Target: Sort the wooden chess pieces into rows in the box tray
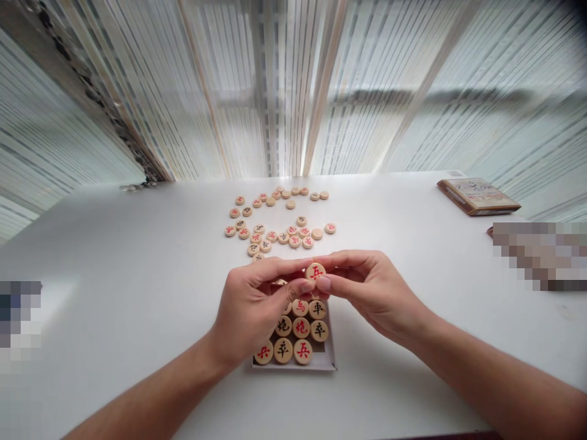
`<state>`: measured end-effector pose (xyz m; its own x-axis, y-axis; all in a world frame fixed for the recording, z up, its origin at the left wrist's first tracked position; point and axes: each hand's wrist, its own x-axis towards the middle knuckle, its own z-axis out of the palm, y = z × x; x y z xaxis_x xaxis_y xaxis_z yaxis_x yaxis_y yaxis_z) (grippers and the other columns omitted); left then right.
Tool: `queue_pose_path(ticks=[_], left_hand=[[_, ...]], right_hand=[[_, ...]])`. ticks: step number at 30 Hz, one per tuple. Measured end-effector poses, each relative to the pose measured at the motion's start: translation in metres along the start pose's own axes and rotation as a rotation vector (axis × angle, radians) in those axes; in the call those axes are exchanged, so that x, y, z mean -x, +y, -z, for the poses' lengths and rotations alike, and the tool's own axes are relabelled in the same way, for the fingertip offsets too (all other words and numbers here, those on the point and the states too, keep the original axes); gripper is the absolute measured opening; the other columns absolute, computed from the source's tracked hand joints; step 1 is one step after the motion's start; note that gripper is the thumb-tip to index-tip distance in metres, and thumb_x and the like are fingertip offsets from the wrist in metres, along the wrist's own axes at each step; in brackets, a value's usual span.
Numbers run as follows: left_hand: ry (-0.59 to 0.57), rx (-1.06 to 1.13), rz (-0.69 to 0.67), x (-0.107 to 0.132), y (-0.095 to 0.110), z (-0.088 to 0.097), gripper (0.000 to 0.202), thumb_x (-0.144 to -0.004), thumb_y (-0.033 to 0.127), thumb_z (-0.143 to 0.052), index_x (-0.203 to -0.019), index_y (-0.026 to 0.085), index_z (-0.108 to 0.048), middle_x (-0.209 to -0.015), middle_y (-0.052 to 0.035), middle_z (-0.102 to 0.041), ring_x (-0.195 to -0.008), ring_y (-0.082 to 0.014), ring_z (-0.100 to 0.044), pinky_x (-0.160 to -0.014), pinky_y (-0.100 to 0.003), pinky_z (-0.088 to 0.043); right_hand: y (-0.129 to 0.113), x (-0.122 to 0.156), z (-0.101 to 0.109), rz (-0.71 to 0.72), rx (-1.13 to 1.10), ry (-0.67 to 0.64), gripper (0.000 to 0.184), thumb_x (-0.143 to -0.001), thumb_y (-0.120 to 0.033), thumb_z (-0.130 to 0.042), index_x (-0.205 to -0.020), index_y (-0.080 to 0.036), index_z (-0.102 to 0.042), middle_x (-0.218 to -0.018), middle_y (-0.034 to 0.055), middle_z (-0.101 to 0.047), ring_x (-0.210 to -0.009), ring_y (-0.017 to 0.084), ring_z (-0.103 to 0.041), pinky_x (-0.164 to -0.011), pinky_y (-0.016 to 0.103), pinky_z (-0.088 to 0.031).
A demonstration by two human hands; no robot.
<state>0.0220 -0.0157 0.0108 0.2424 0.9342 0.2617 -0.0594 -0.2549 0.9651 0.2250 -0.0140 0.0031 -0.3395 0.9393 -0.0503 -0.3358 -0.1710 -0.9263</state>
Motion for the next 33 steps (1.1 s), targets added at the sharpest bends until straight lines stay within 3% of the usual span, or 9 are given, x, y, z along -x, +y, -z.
queue_pose_path(ticks=[6,9,16,21,27,33], left_hand=[[-0.044,-0.198,-0.163,-0.0009,-0.0035,0.0009,0.029,-0.092,0.008,-0.08,-0.113,0.025,-0.088,-0.095,-0.006,-0.087,-0.082,-0.0187,-0.08,-0.073,-0.026,-0.068],[-0.072,-0.213,-0.232,-0.001,-0.004,0.0005,0.031,-0.092,0.006,-0.079,-0.115,0.025,-0.088,-0.092,-0.0063,-0.086,-0.079,-0.0175,-0.079,-0.071,-0.025,-0.067],[-0.112,-0.081,-0.189,-0.0002,0.0005,-0.0035,0.035,-0.09,0.002,-0.078,-0.117,0.022,-0.086,-0.095,-0.0069,-0.084,-0.081,-0.0169,-0.082,-0.071,-0.024,-0.07],[-0.064,0.0,-0.071,0.002,-0.0012,-0.004,0.026,-0.085,0.007,-0.087,-0.109,0.017,-0.087,-0.095,-0.0076,-0.086,-0.08,-0.0203,-0.085,-0.074,-0.026,-0.073],[0.017,0.048,0.036,0.0039,-0.001,-0.0053,0.019,-0.081,0.011,-0.092,-0.098,0.016,-0.086,-0.093,-0.0073,-0.087,-0.082,-0.0232,-0.086,-0.075,-0.028,-0.074],[0.038,-0.025,-0.087,0.0024,-0.0005,-0.0028,0.014,-0.086,0.011,-0.087,-0.099,0.018,-0.087,-0.091,-0.0054,-0.086,-0.08,-0.0185,-0.084,-0.075,-0.025,-0.072]], right_hand=[[-0.0002,0.001,-0.0036,-0.04,-0.014,0.089,0.035,-0.056,-0.016,-0.108,-0.082,-0.018,-0.084,-0.082,0.0052,-0.085,-0.074,0.019,-0.081,-0.068,0.025,-0.067],[-0.0012,0.0003,-0.0044,-0.043,-0.029,0.094,0.035,-0.053,-0.015,-0.108,-0.076,-0.018,-0.081,-0.077,0.0045,-0.084,-0.069,0.016,-0.079,-0.065,0.022,-0.065],[-0.0012,-0.0006,-0.0029,0.018,0.001,0.089,0.028,-0.06,-0.023,-0.107,-0.076,-0.017,-0.084,-0.07,0.005,-0.081,-0.061,0.013,-0.074,-0.06,0.021,-0.062],[-0.0036,0.0017,-0.0055,0.067,0.033,0.08,0.028,-0.063,-0.029,-0.106,-0.08,-0.018,-0.087,-0.076,0.0075,-0.083,-0.064,0.016,-0.076,-0.062,0.026,-0.066],[-0.0039,0.0036,-0.0079,0.197,0.137,0.066,0.018,-0.076,-0.032,-0.099,-0.087,-0.021,-0.089,-0.08,0.0069,-0.083,-0.067,0.018,-0.077,-0.063,0.03,-0.069],[-0.0017,0.0037,-0.0067,0.394,0.277,0.072,0.01,-0.087,-0.025,-0.091,-0.097,-0.024,-0.09,-0.084,0.0073,-0.083,-0.073,0.019,-0.077,-0.065,0.03,-0.068]])
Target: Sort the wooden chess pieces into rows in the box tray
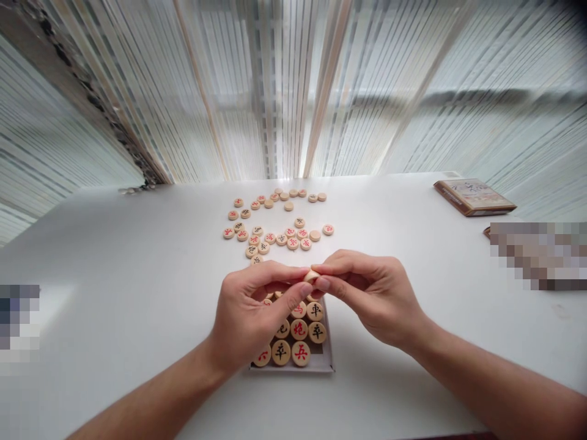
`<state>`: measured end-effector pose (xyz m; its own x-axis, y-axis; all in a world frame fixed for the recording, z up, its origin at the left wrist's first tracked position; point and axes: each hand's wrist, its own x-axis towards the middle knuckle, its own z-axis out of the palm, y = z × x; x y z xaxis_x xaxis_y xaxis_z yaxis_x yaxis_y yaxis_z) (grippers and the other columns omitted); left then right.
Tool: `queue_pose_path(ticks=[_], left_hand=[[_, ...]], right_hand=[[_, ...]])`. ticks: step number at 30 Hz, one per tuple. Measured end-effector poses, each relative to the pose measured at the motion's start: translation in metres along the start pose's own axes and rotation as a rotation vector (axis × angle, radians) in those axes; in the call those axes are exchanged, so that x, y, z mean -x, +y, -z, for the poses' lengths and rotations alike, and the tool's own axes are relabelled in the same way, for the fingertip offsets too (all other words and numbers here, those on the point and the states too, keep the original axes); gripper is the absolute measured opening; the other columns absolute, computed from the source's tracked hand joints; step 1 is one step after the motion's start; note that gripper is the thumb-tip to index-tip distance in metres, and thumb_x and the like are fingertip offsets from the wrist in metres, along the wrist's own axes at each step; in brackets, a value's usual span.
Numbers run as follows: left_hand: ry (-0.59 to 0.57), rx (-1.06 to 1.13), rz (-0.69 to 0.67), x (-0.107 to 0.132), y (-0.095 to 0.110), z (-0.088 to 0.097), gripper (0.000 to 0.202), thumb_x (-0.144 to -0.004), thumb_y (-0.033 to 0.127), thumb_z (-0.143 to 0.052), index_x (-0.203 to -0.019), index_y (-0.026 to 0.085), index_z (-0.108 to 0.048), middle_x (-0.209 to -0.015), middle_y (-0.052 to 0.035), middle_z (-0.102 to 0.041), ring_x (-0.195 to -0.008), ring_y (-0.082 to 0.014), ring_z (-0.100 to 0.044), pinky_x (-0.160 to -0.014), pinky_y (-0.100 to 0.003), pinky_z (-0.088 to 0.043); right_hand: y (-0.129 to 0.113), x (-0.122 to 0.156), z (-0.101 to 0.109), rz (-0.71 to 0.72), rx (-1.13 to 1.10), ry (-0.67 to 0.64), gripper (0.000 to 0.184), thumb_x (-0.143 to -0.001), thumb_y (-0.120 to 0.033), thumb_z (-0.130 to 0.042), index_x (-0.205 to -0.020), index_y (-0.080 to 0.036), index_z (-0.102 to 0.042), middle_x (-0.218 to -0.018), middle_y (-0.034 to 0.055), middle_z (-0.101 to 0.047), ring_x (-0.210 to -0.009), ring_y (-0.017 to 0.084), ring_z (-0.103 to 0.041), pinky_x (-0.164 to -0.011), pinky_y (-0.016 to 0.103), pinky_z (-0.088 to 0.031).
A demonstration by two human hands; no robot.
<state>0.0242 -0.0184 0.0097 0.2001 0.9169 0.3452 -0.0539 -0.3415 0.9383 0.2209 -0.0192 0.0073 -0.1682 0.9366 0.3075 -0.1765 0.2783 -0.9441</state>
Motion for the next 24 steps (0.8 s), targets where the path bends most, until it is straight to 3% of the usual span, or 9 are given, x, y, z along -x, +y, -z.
queue_pose_path(ticks=[6,9,13,18,24], left_hand=[[0.035,-0.125,-0.165,-0.002,-0.0075,0.006,0.023,-0.087,0.007,-0.086,-0.101,0.025,-0.089,-0.095,-0.0043,-0.086,-0.087,-0.0178,-0.079,-0.082,-0.028,-0.069],[0.025,-0.133,-0.214,-0.0018,-0.0104,0.0075,0.027,-0.089,0.006,-0.084,-0.106,0.027,-0.089,-0.099,-0.0044,-0.086,-0.088,-0.0184,-0.079,-0.082,-0.03,-0.069],[-0.002,-0.118,-0.248,-0.0021,-0.0094,0.007,0.035,-0.089,0.004,-0.083,-0.111,0.031,-0.088,-0.097,-0.0014,-0.086,-0.086,-0.0148,-0.078,-0.081,-0.024,-0.067],[0.011,-0.045,-0.083,-0.0032,-0.0052,0.0048,0.027,-0.087,0.01,-0.087,-0.106,0.028,-0.09,-0.088,-0.0011,-0.086,-0.08,-0.0125,-0.079,-0.073,-0.017,-0.066],[-0.013,0.136,0.097,-0.0025,-0.0026,0.0018,0.024,-0.086,0.012,-0.088,-0.107,0.025,-0.089,-0.101,-0.0043,-0.088,-0.089,-0.0187,-0.085,-0.078,-0.022,-0.072]], right_hand=[[0.003,0.0003,0.001,0.107,0.076,-0.005,0.02,-0.089,-0.015,-0.086,-0.103,-0.029,-0.09,-0.094,0.0073,-0.083,-0.084,0.021,-0.079,-0.069,0.033,-0.067],[0.0034,0.0003,0.0005,0.128,0.104,0.012,0.021,-0.088,-0.016,-0.087,-0.103,-0.029,-0.09,-0.093,0.0071,-0.083,-0.082,0.022,-0.079,-0.067,0.034,-0.067],[0.0035,-0.0001,-0.0001,0.12,0.084,0.033,0.017,-0.087,-0.022,-0.091,-0.102,-0.03,-0.09,-0.09,0.0068,-0.085,-0.079,0.022,-0.079,-0.066,0.034,-0.069],[0.005,-0.0003,0.0016,-0.105,-0.088,0.003,0.019,-0.084,-0.03,-0.094,-0.102,-0.026,-0.09,-0.084,0.0065,-0.086,-0.07,0.022,-0.082,-0.067,0.035,-0.073],[0.0104,-0.0013,0.0059,-0.22,-0.148,-0.005,0.02,-0.086,-0.033,-0.093,-0.104,-0.025,-0.09,-0.085,0.0071,-0.087,-0.072,0.022,-0.084,-0.07,0.034,-0.073]])
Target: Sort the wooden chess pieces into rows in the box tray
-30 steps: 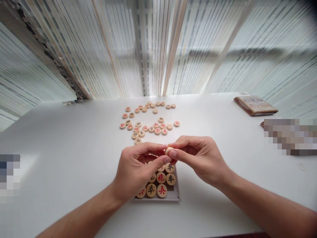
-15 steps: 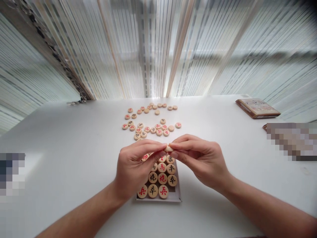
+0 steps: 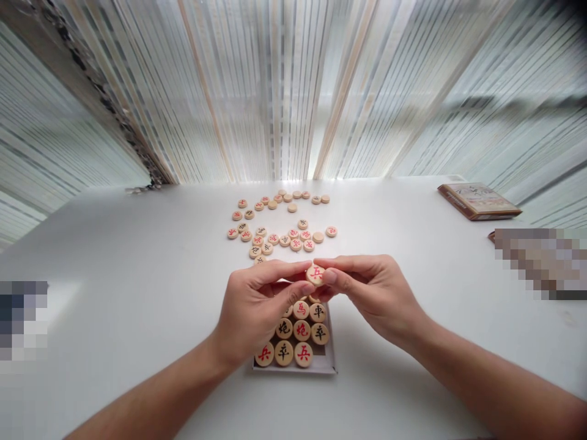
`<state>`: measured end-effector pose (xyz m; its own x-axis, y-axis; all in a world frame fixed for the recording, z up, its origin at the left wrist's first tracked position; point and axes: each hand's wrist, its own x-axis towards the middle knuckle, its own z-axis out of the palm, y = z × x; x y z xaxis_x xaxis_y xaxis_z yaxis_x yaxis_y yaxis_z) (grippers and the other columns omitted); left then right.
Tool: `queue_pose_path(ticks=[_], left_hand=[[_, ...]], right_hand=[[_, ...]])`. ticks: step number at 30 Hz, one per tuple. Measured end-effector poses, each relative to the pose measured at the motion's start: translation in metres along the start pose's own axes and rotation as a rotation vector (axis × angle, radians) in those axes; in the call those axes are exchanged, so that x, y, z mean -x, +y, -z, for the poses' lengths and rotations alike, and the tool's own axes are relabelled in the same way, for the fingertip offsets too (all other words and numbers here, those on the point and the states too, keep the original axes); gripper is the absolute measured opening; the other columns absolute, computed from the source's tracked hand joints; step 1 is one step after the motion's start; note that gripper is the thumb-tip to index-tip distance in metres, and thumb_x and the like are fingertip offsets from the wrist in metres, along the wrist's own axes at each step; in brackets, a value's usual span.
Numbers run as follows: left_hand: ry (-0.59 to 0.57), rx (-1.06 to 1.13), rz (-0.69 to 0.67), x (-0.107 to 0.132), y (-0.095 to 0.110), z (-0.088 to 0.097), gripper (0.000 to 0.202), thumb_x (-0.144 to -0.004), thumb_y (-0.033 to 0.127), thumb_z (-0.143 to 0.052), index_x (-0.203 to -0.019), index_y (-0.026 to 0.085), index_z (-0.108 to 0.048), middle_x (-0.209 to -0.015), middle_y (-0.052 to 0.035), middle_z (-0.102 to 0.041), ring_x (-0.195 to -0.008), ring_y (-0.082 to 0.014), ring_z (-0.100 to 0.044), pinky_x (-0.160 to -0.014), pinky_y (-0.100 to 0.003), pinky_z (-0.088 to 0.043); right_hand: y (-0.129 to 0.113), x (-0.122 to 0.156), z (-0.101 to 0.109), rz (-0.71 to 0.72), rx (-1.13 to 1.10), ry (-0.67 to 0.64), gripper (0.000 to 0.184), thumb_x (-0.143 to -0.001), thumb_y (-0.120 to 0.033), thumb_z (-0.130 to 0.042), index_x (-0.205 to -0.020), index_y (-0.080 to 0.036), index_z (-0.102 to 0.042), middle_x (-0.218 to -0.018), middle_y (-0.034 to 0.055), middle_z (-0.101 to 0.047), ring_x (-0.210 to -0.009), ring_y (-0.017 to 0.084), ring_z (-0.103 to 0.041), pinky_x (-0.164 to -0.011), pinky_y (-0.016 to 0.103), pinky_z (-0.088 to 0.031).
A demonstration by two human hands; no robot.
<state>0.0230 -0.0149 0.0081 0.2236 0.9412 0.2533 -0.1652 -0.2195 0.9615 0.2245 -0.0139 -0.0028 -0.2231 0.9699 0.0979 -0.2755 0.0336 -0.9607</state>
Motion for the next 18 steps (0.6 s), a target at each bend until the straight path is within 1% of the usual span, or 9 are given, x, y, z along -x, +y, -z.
queue_pose_path(ticks=[4,7,10,13,16,18], left_hand=[[-0.006,0.064,0.053,-0.0019,0.0019,-0.0006,0.023,-0.087,0.011,-0.087,-0.105,0.025,-0.089,-0.1,-0.0041,-0.088,-0.086,-0.0196,-0.086,-0.081,-0.024,-0.073],[-0.01,0.097,0.073,-0.0037,0.0023,-0.0003,0.022,-0.088,0.012,-0.088,-0.104,0.026,-0.09,-0.097,-0.0036,-0.089,-0.083,-0.0193,-0.086,-0.08,-0.024,-0.073],[-0.024,0.106,0.078,-0.0045,0.002,-0.0005,0.02,-0.086,0.015,-0.09,-0.103,0.026,-0.09,-0.095,-0.0036,-0.089,-0.081,-0.0185,-0.086,-0.079,-0.023,-0.072],[-0.008,0.088,0.044,-0.0054,0.0012,-0.0009,0.019,-0.083,0.017,-0.093,-0.1,0.025,-0.09,-0.092,-0.0023,-0.088,-0.079,-0.0156,-0.085,-0.075,-0.018,-0.07],[0.026,0.034,-0.032,-0.006,-0.0003,-0.0006,0.015,-0.081,0.02,-0.095,-0.095,0.023,-0.091,-0.087,-0.0019,-0.086,-0.078,-0.0134,-0.082,-0.072,-0.015,-0.068],[0.028,0.002,-0.054,-0.0053,-0.0015,0.0003,0.013,-0.082,0.021,-0.094,-0.094,0.023,-0.091,-0.084,-0.0016,-0.085,-0.077,-0.0121,-0.081,-0.071,-0.014,-0.067]], right_hand=[[0.0007,-0.0004,-0.0001,-0.041,-0.023,-0.004,0.03,-0.08,-0.029,-0.098,-0.108,-0.026,-0.089,-0.095,0.0082,-0.088,-0.082,0.024,-0.085,-0.078,0.038,-0.074],[-0.0002,-0.0005,-0.001,-0.056,-0.044,-0.014,0.034,-0.076,-0.024,-0.099,-0.109,-0.026,-0.089,-0.099,0.0079,-0.088,-0.089,0.024,-0.085,-0.082,0.034,-0.073],[-0.0013,-0.0009,-0.0014,-0.045,-0.045,-0.025,0.031,-0.078,-0.022,-0.098,-0.108,-0.025,-0.089,-0.099,0.0075,-0.088,-0.087,0.022,-0.086,-0.08,0.028,-0.073],[-0.0023,-0.0013,-0.0017,-0.027,-0.038,-0.046,0.028,-0.081,-0.022,-0.096,-0.108,-0.025,-0.089,-0.096,0.007,-0.088,-0.083,0.019,-0.085,-0.077,0.025,-0.072],[-0.0034,-0.0012,-0.0022,-0.026,-0.011,-0.066,0.023,-0.085,-0.026,-0.094,-0.108,-0.024,-0.089,-0.091,0.0066,-0.088,-0.078,0.016,-0.084,-0.075,0.021,-0.071],[-0.0041,-0.0008,-0.0023,-0.031,0.01,-0.075,0.016,-0.088,-0.031,-0.091,-0.103,-0.023,-0.09,-0.086,0.0063,-0.087,-0.074,0.015,-0.083,-0.072,0.019,-0.07]])
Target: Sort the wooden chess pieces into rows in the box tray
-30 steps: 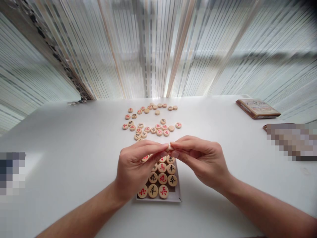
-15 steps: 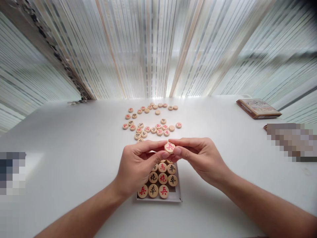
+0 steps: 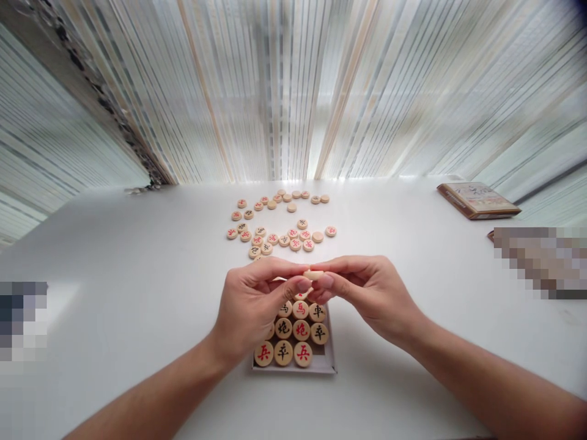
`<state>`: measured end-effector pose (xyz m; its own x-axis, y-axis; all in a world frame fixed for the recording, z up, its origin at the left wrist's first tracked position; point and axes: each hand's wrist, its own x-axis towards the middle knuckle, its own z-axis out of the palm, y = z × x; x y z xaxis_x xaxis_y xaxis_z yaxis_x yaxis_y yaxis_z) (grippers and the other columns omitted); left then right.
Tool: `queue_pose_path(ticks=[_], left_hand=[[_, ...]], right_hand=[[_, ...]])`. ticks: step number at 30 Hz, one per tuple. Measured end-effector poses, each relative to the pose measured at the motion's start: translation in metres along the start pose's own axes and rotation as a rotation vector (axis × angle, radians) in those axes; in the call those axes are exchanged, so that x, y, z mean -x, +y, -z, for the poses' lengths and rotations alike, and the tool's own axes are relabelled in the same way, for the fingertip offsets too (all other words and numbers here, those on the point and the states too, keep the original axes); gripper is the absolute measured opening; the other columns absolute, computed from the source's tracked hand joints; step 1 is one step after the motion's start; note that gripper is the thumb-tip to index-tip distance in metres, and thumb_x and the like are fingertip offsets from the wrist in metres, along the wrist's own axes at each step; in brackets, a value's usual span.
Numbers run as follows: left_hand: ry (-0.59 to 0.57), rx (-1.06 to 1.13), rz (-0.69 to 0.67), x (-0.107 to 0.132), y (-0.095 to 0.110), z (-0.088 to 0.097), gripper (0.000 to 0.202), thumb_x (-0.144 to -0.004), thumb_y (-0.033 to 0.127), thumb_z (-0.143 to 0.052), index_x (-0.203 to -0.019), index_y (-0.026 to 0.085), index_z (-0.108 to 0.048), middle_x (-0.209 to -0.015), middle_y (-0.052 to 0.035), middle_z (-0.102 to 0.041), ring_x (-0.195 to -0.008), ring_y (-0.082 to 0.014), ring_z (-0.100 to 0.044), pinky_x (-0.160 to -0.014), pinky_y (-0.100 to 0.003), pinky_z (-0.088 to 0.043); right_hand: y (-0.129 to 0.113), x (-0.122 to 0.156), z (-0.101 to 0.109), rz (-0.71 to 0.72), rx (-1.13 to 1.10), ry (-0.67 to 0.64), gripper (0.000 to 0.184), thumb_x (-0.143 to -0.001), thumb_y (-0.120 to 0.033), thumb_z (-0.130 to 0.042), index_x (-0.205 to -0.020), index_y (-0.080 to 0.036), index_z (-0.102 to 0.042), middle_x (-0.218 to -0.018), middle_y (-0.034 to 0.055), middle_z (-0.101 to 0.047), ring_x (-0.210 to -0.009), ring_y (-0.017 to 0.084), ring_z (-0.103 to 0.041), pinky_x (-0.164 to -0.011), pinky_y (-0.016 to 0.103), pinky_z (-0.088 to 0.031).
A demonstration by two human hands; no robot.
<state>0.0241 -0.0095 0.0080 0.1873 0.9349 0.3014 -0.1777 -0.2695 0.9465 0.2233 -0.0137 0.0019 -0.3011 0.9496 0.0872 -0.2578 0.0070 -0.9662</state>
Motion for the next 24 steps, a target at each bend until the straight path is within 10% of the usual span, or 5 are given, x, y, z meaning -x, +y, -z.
queue_pose_path(ticks=[13,24], left_hand=[[-0.068,0.02,0.102,0.0076,-0.0015,-0.0001,0.034,-0.081,0.006,-0.09,-0.111,0.021,-0.087,-0.081,0.0001,-0.085,-0.071,-0.0121,-0.082,-0.07,-0.015,-0.069],[-0.177,-0.128,0.011,0.0079,-0.0025,-0.0013,0.024,-0.089,0.008,-0.082,-0.11,0.02,-0.085,-0.094,-0.0042,-0.084,-0.081,-0.0144,-0.082,-0.074,-0.019,-0.068]], right_hand=[[0.0011,-0.0001,0.0012,-0.153,-0.063,-0.082,0.038,-0.094,-0.049,-0.083,-0.079,-0.014,-0.085,-0.064,0.0053,-0.077,-0.055,0.011,-0.074,-0.055,0.016,-0.061],[-0.0026,0.0,-0.0017,-0.254,-0.01,0.002,0.036,-0.063,-0.032,-0.106,-0.078,-0.014,-0.079,-0.063,0.0007,-0.072,-0.048,0.007,-0.057,-0.043,0.016,-0.045]])
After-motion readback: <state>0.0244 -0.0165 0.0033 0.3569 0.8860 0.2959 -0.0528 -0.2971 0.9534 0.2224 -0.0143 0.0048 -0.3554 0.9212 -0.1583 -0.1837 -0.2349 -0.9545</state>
